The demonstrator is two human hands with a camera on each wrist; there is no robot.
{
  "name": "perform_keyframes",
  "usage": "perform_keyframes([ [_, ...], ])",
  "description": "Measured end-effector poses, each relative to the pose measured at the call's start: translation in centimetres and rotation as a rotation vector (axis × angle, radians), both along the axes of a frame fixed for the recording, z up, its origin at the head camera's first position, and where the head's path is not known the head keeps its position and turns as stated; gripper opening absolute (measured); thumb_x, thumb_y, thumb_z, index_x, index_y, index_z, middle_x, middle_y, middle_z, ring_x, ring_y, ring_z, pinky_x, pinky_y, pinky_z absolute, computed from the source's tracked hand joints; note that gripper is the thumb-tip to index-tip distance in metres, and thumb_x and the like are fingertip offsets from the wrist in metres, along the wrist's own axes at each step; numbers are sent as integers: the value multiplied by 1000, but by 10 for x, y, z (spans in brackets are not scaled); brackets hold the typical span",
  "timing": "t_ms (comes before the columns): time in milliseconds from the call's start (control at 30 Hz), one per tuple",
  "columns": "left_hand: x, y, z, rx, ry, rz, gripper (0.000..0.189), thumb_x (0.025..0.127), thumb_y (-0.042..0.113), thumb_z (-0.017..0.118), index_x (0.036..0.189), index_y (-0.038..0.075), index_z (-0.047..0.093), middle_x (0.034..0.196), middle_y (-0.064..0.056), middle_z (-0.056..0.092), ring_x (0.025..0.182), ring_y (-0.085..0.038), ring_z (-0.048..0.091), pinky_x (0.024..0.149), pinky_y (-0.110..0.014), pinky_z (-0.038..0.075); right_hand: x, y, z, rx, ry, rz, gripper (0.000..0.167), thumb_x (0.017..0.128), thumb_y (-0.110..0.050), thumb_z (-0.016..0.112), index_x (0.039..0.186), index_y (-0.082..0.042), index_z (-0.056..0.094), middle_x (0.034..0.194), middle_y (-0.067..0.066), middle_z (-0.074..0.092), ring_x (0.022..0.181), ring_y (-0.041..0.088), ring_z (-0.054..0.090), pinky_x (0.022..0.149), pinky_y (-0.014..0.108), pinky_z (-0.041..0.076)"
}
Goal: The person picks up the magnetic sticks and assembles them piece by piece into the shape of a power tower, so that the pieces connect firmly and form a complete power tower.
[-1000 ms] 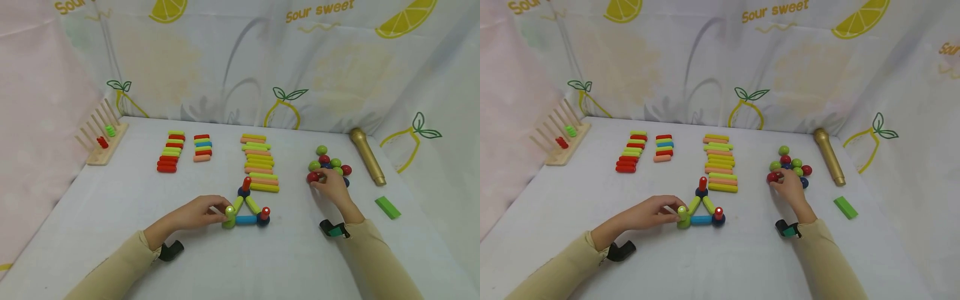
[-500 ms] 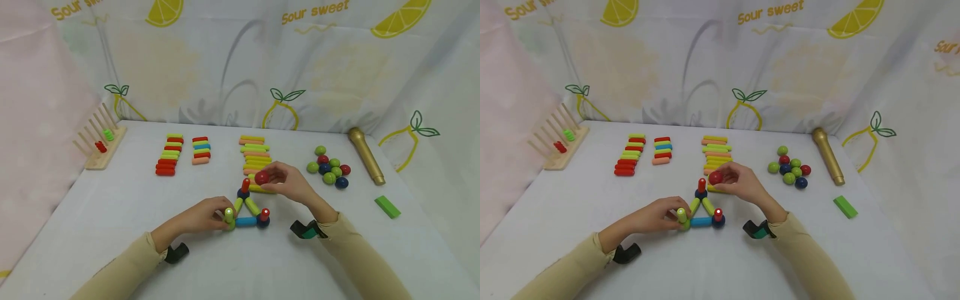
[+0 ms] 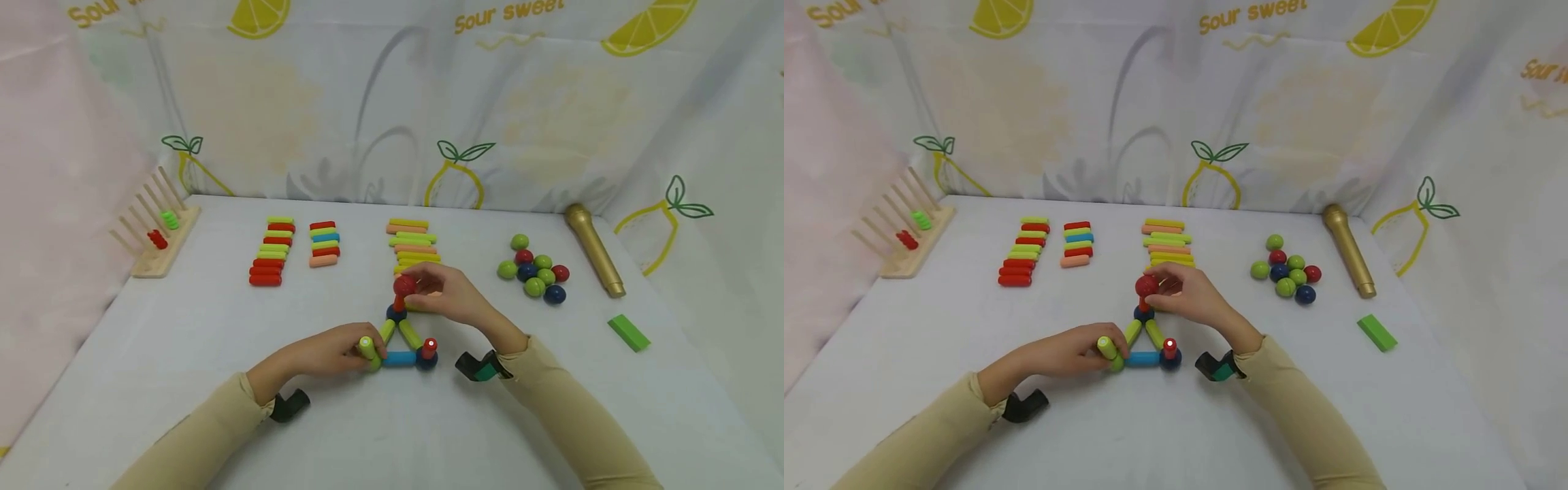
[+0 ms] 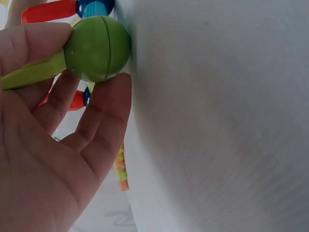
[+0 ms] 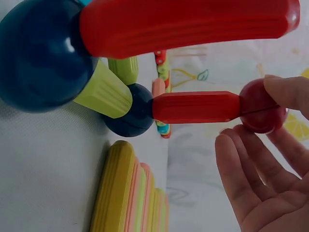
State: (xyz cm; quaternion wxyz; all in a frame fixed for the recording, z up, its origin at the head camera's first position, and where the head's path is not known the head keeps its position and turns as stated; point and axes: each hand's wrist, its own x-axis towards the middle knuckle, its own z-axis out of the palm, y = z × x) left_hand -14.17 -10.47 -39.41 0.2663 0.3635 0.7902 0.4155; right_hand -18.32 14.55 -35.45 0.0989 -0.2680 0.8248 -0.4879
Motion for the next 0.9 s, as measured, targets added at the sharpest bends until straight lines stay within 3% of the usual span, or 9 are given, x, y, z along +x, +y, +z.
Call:
perform_keyframes([
  [100, 2, 0, 1, -9, 12, 10, 21, 91, 7, 58, 111, 11, 55, 108, 3, 53, 100, -16, 49, 87, -29, 45, -2, 1, -2, -2, -11, 11, 45, 82, -12, 72, 123, -3, 55, 106, 8, 61, 94, 21, 59, 84, 34, 49],
  [200, 5, -3, 0, 0, -12, 51, 27, 91, 11, 59, 117, 11, 51, 111, 2, 52, 103, -16, 49, 88, -28, 45, -2, 13, -5, 16, 15, -33, 50, 83, -11, 71, 128, -2, 50, 110, 12, 60, 97, 24, 59, 86, 38, 48],
  [300, 7, -7, -1, 29, -23, 95, 26, 91, 15, 61, 116, 13, 52, 110, 3, 53, 103, -16, 51, 88, -28, 46, -5, 41, -11, 74, 46, -181, 44, 86, -11, 67, 126, -1, 51, 115, 15, 57, 101, 28, 57, 88, 42, 47],
  [433, 9, -9, 0, 60, 20, 109, 25, 91, 15, 61, 116, 14, 58, 107, 7, 57, 99, -14, 54, 87, -29, 46, -14, 90, -17, 162, 45, -431, 36, 89, -5, 60, 124, 2, 53, 122, 22, 52, 109, 35, 51, 91, 47, 43],
  [533, 9, -8, 1, 52, 43, 98, 29, 92, 15, 59, 121, 15, 59, 110, 8, 57, 100, -13, 52, 87, -29, 46, -22, 113, -21, 221, 39, -527, 41, 88, -1, 58, 128, 5, 49, 124, 27, 47, 111, 39, 48, 90, 49, 42],
  [733, 8, -4, 3, 8, 47, 80, 35, 93, 19, 58, 128, 16, 56, 112, 7, 54, 104, -12, 49, 89, -29, 44, -35, 121, -32, 390, 70, -486, 45, 84, 0, 60, 126, 10, 48, 112, 30, 49, 92, 37, 53, 77, 44, 46],
  [900, 10, -1, 4, -7, 58, 84, 39, 93, 19, 58, 131, 13, 53, 112, 6, 53, 102, -13, 49, 87, -29, 45, -38, 118, -33, 483, 63, -441, 40, 83, -4, 64, 118, 12, 53, 106, 28, 49, 90, 37, 52, 74, 43, 47],
])
